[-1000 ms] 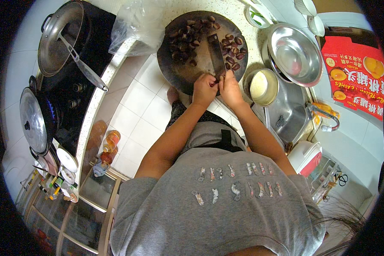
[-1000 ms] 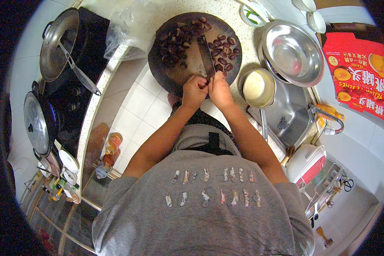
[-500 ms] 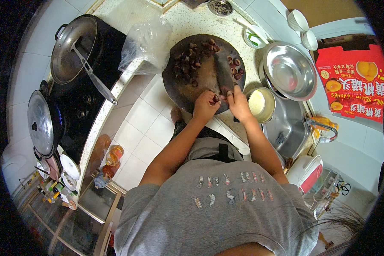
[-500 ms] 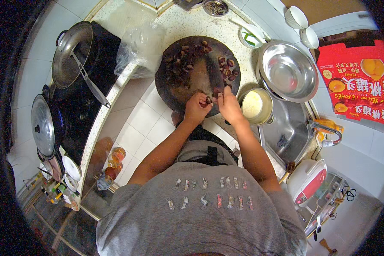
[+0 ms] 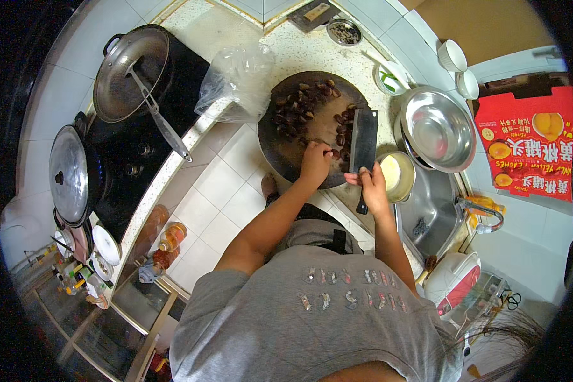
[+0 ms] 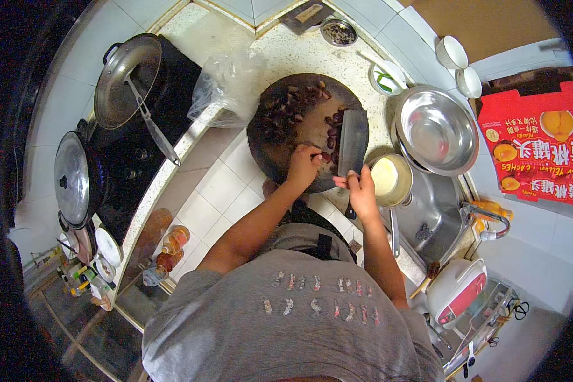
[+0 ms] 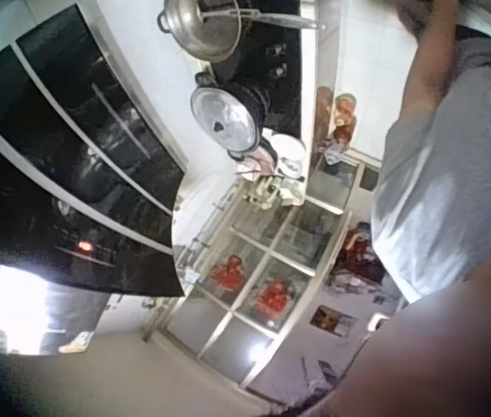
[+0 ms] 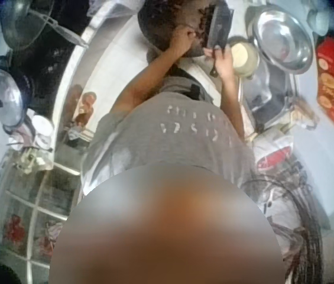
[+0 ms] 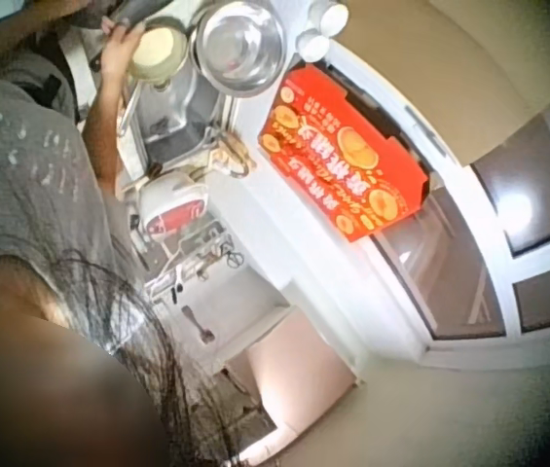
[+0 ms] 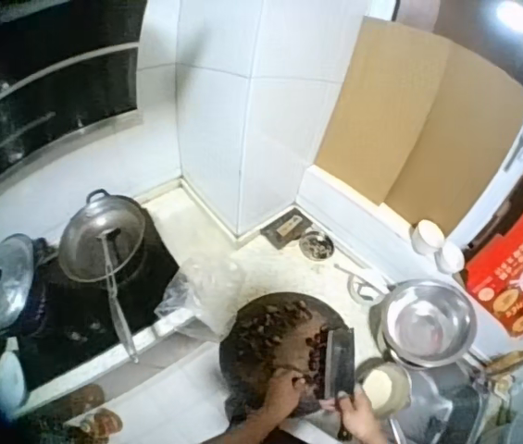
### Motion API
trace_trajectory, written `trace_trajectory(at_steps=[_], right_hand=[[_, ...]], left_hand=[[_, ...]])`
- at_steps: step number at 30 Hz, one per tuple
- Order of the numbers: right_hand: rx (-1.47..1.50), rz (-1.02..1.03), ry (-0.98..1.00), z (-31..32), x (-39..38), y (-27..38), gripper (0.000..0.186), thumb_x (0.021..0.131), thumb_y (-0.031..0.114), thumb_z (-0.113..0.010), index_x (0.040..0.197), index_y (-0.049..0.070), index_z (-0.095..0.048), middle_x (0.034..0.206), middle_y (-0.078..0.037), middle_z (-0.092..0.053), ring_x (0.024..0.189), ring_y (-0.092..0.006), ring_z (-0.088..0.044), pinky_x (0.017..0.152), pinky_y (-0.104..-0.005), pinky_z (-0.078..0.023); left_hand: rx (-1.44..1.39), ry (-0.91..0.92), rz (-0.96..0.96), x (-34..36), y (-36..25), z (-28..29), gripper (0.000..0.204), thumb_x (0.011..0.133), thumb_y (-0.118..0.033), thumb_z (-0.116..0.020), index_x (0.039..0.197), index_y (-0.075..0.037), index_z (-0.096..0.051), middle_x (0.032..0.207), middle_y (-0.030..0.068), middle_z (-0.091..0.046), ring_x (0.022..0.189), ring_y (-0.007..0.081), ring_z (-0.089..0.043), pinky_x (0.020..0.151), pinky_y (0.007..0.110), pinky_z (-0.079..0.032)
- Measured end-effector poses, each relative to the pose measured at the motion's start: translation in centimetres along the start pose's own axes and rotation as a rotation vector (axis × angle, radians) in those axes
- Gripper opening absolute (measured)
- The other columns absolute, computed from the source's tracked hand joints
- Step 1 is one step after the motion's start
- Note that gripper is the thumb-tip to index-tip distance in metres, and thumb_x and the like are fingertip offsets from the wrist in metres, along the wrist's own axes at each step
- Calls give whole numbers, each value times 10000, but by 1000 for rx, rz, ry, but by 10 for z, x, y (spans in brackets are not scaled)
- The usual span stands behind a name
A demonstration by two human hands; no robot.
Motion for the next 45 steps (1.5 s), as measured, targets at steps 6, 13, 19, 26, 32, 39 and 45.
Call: trace_trajectory(at_steps=[6,13,19,26,32,39,45], right_hand=[[-128,-16,39,-4,-7,-11,208,1024,51,-405,1215,-23,-371,987,-114,-567,906,-284,-701,782,-360,-590],[-124,25,-5,-17,-13,-8,66,1008,44,-416,1046,-10,-422,915,-110,-602,852,-231,-716,750,-308,-557],[-111,27,-25,-22,-22,-11,117,1005,53,-438,1100,-16,-435,905,-89,-576,846,-221,-715,733,-299,-548],[-103,10,-117,-18,-33,-12,148,998,48,-445,1128,-21,-461,938,-91,-614,839,-208,-712,722,-295,-541],[-278,76,-98,-25,-39,-19,155,951,58,-530,1100,16,-538,879,-148,-650,770,-262,-705,687,-368,-537],[-827,186,-87,-26,-37,-18,138,883,131,-570,928,29,-488,863,-248,-609,811,-470,-601,696,-539,-478],[-895,234,-21,-7,-24,-23,131,872,116,-560,943,39,-482,874,-247,-606,811,-477,-598,695,-551,-478]], left_hand=[[195,-207,-325,32,-26,63,206,870,-109,-675,1052,-25,-627,998,148,-582,971,344,-572,836,429,-480],[596,-236,-200,83,-25,101,293,883,-172,-697,1129,-48,-596,1067,115,-552,1051,302,-540,906,396,-489],[531,-181,-180,88,-13,99,273,882,-178,-694,1097,-37,-601,1055,124,-569,1044,311,-545,897,404,-490],[79,83,-179,26,-41,79,230,828,-144,-738,1003,-31,-640,921,140,-638,843,296,-645,763,390,-528],[14,232,-96,-21,15,33,236,814,-133,-761,972,-15,-633,856,137,-642,742,256,-661,671,361,-536],[131,146,-71,-24,14,34,218,828,-128,-738,981,4,-659,913,149,-600,774,269,-647,691,373,-525],[126,58,-67,-32,0,37,245,810,-107,-749,1009,5,-660,907,145,-612,748,251,-648,678,357,-530]])
Point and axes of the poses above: each hand's wrist, its own x-axis towards the middle knuckle, its own z-axis out of the back of the hand, y = z × x, the point moved 6 cm from there along x, towards the middle knuckle
